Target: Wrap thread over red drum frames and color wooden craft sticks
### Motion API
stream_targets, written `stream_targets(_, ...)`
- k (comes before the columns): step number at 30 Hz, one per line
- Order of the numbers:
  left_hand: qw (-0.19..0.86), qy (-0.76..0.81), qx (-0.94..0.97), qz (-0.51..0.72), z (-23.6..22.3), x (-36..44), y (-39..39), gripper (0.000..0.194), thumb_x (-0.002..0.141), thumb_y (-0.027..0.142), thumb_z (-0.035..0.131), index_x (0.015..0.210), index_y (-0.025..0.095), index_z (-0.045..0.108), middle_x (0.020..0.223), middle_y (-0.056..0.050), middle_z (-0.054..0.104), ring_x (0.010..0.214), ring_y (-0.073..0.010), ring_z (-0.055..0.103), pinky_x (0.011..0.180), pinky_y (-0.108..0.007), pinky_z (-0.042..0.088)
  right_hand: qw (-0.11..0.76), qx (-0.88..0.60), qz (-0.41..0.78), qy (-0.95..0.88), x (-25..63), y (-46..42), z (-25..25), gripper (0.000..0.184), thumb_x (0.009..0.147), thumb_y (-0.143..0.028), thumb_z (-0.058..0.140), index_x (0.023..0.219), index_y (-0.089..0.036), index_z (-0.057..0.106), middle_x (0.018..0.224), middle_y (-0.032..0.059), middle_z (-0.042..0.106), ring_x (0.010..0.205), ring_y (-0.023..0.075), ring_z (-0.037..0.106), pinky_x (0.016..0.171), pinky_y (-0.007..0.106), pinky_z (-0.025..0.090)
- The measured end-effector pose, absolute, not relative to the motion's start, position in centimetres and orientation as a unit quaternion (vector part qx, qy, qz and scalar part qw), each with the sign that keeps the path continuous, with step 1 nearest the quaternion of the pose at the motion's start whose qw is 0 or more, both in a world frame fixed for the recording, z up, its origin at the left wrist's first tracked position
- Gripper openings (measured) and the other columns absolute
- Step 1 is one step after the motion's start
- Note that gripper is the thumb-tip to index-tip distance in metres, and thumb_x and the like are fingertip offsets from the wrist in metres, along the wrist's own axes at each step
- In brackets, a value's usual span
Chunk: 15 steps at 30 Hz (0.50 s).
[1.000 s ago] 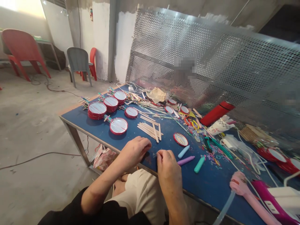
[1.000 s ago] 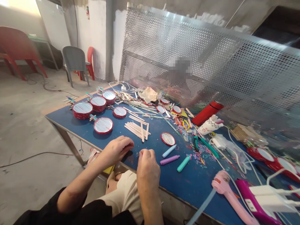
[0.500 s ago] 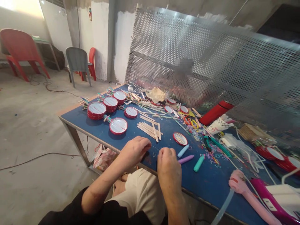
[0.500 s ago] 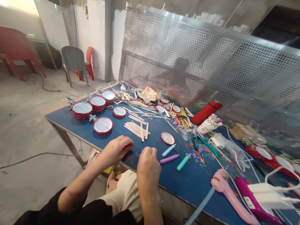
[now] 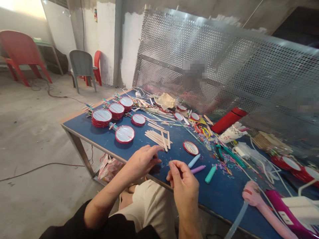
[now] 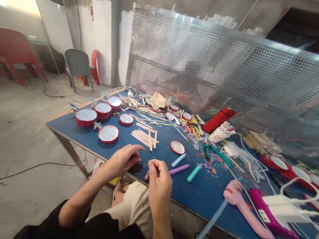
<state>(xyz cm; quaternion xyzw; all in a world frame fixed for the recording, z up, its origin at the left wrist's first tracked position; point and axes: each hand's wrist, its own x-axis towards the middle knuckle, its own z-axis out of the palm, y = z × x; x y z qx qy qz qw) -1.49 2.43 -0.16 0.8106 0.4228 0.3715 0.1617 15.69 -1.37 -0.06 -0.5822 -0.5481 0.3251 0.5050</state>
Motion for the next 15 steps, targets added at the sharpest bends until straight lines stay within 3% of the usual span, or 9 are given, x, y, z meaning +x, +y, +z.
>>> stream_targets(2,0.178,0.400,0.811,0.389,-0.1,-1.7,2.5,0.030,0.095,0.013,0.054,0.123,0.022,0.058,0.090,-0.003,0.070,0.086,-0.0193,0.062,0.078,-0.030,0.050,0.527,-0.562,0.385,-0.508,15.3,-1.7,0.1,0.040,0.084,-0.058,0.066,0.083,-0.018,0.065,0.055,-0.0050,0.053,0.046,0.0098,0.042,0.044,0.021,0.034)
stream_targets(6,0.198,0.363,0.807,0.421,-0.2,-2.1,2.8,0.011,0.095,0.017,0.057,0.101,0.021,0.065,0.086,-0.002,0.070,0.081,-0.0185,0.061,0.083,-0.032,0.047,0.600,-0.517,0.433,-0.430,15.4,-3.2,0.3,0.036,0.083,-0.053,0.071,0.083,-0.018,0.062,0.055,-0.0058,0.052,0.046,0.0076,0.040,0.043,0.018,0.031)
stream_targets(10,0.291,0.403,0.711,0.498,-0.3,-2.2,3.0,0.025,0.094,0.019,0.051,0.119,0.021,0.053,0.072,0.005,0.055,0.067,-0.0143,0.054,0.066,-0.025,0.045,0.618,-0.498,0.446,-0.413,16.4,-6.5,-0.9,0.032,0.087,-0.048,0.069,0.076,-0.020,0.059,0.056,-0.0056,0.051,0.048,0.0080,0.042,0.045,0.018,0.032)
stream_targets(15,0.294,0.456,0.613,0.575,-0.3,-1.9,3.6,0.024,0.090,0.022,0.054,0.115,0.021,0.051,0.068,0.008,0.044,0.061,-0.0125,0.047,0.061,-0.023,0.039,0.576,-0.567,0.472,-0.351,18.0,-12.4,-6.0,0.040,0.086,-0.053,0.068,0.068,-0.018,0.059,0.053,-0.0060,0.047,0.044,0.0051,0.035,0.045,0.019,0.026)
